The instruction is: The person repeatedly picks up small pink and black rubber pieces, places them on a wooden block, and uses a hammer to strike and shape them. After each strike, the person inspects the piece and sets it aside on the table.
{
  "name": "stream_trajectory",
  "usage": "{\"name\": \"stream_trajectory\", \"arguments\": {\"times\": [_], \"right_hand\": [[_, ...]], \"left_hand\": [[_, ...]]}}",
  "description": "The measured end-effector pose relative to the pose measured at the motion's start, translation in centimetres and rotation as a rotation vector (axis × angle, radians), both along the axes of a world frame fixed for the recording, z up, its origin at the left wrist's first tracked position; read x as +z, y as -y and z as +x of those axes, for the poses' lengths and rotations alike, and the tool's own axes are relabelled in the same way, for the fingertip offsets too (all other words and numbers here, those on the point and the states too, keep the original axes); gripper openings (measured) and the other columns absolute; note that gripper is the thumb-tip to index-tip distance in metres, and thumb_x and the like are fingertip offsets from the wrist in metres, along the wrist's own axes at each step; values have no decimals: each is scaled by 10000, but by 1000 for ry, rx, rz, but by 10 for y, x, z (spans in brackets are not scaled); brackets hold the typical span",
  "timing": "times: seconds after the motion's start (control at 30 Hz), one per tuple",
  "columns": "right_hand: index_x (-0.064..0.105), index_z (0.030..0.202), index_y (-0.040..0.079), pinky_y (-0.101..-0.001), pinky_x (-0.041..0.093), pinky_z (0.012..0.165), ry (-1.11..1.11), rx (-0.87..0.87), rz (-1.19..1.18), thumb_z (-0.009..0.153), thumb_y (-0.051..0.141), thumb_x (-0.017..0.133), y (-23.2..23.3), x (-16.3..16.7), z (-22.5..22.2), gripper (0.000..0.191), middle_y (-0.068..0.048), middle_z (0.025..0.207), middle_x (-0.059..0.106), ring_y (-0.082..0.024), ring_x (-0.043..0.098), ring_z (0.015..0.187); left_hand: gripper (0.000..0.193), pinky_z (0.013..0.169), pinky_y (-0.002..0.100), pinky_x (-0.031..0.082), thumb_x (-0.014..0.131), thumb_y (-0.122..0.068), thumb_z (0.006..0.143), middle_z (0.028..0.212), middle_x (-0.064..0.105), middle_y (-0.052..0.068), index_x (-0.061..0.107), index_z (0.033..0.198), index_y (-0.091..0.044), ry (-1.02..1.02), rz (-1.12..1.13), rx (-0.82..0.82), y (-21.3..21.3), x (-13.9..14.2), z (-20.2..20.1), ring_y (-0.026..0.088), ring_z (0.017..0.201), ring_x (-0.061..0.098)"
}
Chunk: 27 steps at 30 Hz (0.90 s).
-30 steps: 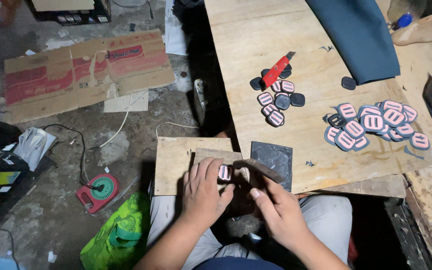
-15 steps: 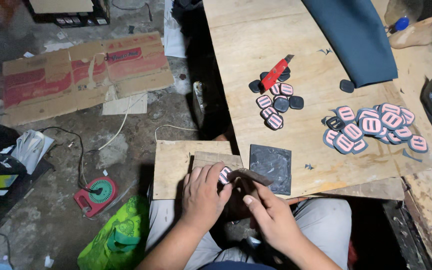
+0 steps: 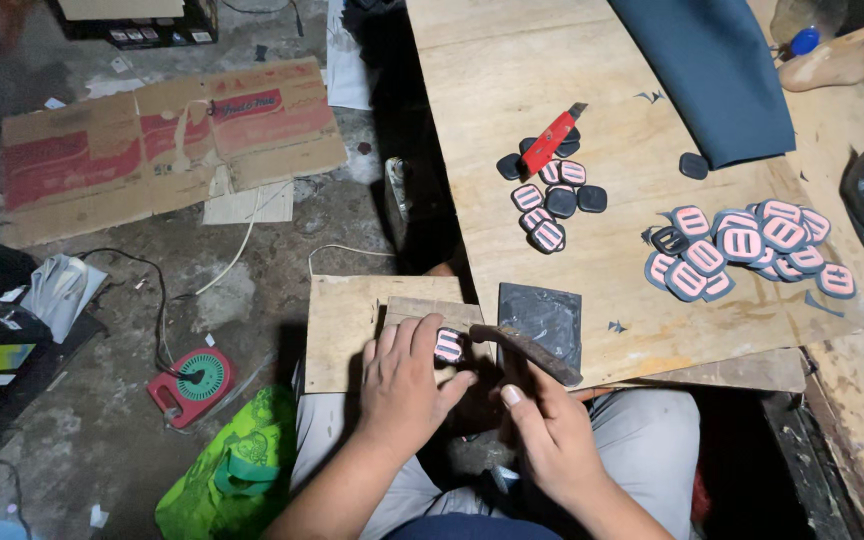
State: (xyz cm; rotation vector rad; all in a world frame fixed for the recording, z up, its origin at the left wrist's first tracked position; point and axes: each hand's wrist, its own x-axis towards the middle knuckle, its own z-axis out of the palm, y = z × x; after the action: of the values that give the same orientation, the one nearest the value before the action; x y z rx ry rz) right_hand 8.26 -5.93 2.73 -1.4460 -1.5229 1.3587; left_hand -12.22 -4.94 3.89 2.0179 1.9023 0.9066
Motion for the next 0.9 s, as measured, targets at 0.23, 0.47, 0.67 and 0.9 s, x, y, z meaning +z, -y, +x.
{"name": "stream_trajectory", "arguments": {"times": [0.23, 0.47, 0.67, 0.9], "right_hand": [[538, 1402, -4, -299, 504, 948, -75, 67, 198, 979, 157, 561, -1, -9, 6, 453, -103, 1208, 729, -174, 664, 1089], [627, 1321, 8, -321, 538, 899, 50, 145, 223, 963, 154, 595, -7, -15, -1, 388, -125, 1098, 781, -192, 727, 997], [661, 1307, 70, -301, 575, 762, 211, 145, 170, 929, 186, 598, -16, 5, 6, 400, -84, 882, 787, -158, 750, 785], [666, 1272, 33, -298, 567, 698, 94, 10, 125, 943, 177, 617, -4, 5, -1, 362, -73, 861, 769, -159, 698, 733]], "left_hand": [[440, 924, 422, 409, 749, -177, 815, 1201, 683, 50, 628, 1229, -86, 80, 108, -140, -1, 3, -13, 275, 1094, 587], [402, 914, 423, 420, 768, -163, 793, 1134, 695, 48, 637, 1167, -102, 147, 105, -112, -2, -4, -10, 275, 1058, 604], [409, 911, 436, 421, 784, -183, 766, 1067, 703, 45, 646, 1145, -115, 155, 55, -59, -2, -5, -6, 281, 1031, 610], [523, 921, 455, 409, 800, -226, 755, 1092, 651, 112, 591, 1204, -61, 81, 112, -21, 3, -8, 0, 322, 1050, 571]]}}
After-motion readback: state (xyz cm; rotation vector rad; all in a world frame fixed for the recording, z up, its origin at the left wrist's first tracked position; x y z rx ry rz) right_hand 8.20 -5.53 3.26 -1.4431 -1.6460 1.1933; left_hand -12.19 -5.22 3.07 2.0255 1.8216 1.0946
